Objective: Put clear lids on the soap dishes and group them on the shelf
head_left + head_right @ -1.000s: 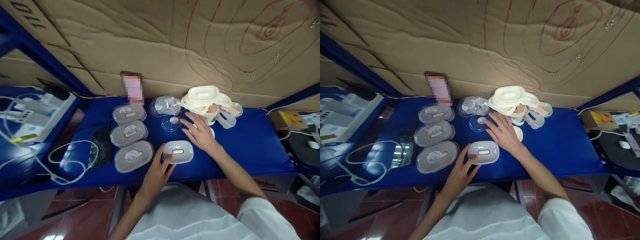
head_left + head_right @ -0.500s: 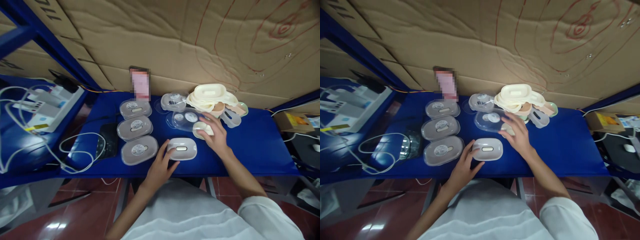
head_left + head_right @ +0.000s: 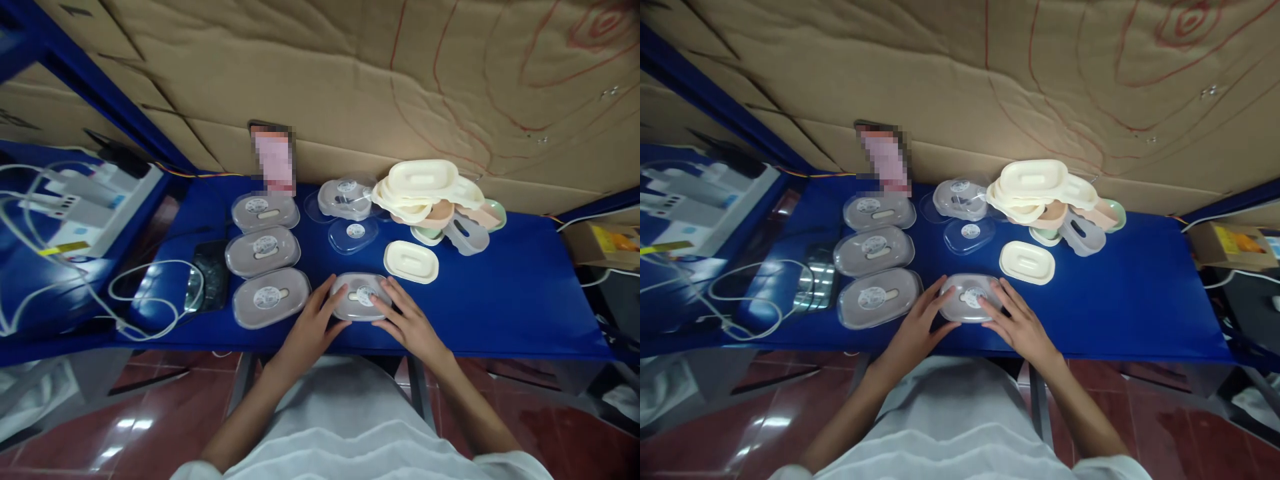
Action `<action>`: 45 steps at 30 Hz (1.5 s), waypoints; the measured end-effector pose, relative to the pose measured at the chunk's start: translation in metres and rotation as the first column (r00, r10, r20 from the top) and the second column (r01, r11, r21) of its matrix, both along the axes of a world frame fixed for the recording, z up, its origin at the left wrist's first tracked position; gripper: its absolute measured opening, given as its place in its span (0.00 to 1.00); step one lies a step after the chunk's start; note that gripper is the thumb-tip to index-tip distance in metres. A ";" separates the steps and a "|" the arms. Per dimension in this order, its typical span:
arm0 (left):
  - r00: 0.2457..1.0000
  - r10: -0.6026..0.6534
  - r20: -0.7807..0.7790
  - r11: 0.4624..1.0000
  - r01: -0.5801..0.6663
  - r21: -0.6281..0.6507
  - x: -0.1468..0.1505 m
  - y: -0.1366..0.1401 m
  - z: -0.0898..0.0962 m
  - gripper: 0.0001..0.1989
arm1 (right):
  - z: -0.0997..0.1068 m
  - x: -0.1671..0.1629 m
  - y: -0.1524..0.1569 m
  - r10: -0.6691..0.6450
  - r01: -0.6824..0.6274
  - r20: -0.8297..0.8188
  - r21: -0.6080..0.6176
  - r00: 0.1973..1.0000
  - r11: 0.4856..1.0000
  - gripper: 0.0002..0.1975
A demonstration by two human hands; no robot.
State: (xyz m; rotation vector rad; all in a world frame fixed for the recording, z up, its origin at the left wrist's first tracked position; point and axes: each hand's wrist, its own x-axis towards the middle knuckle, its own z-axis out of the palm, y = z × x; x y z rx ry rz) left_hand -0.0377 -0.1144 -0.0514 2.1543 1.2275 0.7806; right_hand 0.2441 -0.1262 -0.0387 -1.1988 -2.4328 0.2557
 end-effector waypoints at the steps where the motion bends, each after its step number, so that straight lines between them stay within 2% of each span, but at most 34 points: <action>1: 1.000 0.005 0.007 1.000 -0.005 0.008 0.000 -0.001 -0.001 0.39 | -0.001 0.001 -0.001 0.006 -0.006 0.005 0.008 1.000 1.000 0.41; 5: 0.998 0.018 0.053 0.999 -0.019 0.025 0.000 -0.003 -0.004 0.38 | -0.005 0.002 -0.004 0.024 -0.025 0.022 0.045 0.999 0.999 0.43; 15: 0.999 0.032 0.040 0.999 -0.032 -0.009 0.004 -0.007 -0.005 0.40 | -0.002 0.006 -0.005 0.053 -0.052 -0.020 0.035 0.998 0.998 0.38; 21: 0.999 0.040 -0.003 0.999 -0.041 -0.028 0.005 -0.006 -0.005 0.43 | -0.006 0.005 -0.006 0.036 -0.038 -0.036 -0.044 0.999 0.998 0.39; 26: 0.999 0.047 -0.018 0.998 -0.046 0.036 0.007 -0.009 -0.006 0.43 | -0.011 0.009 -0.010 -0.044 0.029 -0.127 -0.115 0.991 0.993 0.45; 28: 0.999 0.051 -0.015 0.996 -0.050 0.080 0.007 -0.015 -0.001 0.42 | -0.011 0.012 -0.011 -0.067 0.040 -0.213 -0.129 0.975 0.991 0.47; 30: 0.998 0.067 -0.013 0.990 -0.065 0.124 0.003 -0.021 0.010 0.39 | -0.010 0.015 -0.012 -0.094 0.072 -0.290 -0.085 0.953 0.994 0.45; 32: 0.994 0.106 -0.026 0.980 -0.100 0.169 -0.009 -0.022 0.026 0.35 | -0.010 0.017 -0.011 -0.190 0.198 -0.339 -0.014 0.921 0.980 0.41; 34: 0.980 0.192 -0.048 0.955 -0.175 0.239 -0.033 -0.011 0.044 0.32 | -0.009 0.016 -0.008 -0.346 0.376 -0.351 0.019 0.870 0.926 0.36; 35: 0.962 0.271 -0.045 0.925 -0.247 0.289 -0.049 -0.001 0.051 0.33 | -0.010 0.015 -0.006 -0.419 0.452 -0.341 0.019 0.841 0.892 0.34; 38: 0.897 0.439 -0.040 0.823 -0.385 0.417 -0.103 0.048 0.063 0.36 | -0.014 0.011 0.002 -0.540 0.560 -0.248 0.014 0.804 0.828 0.30; 41: 0.853 0.520 -0.047 0.795 -0.462 0.394 -0.147 0.100 0.058 0.36 | -0.020 0.009 0.008 -0.539 0.545 -0.114 0.023 0.835 0.838 0.28; 45: 0.865 0.502 -0.004 0.824 -0.478 0.304 -0.166 0.139 0.045 0.39 | -0.026 0.011 0.009 -0.505 0.509 -0.084 0.048 0.859 0.859 0.26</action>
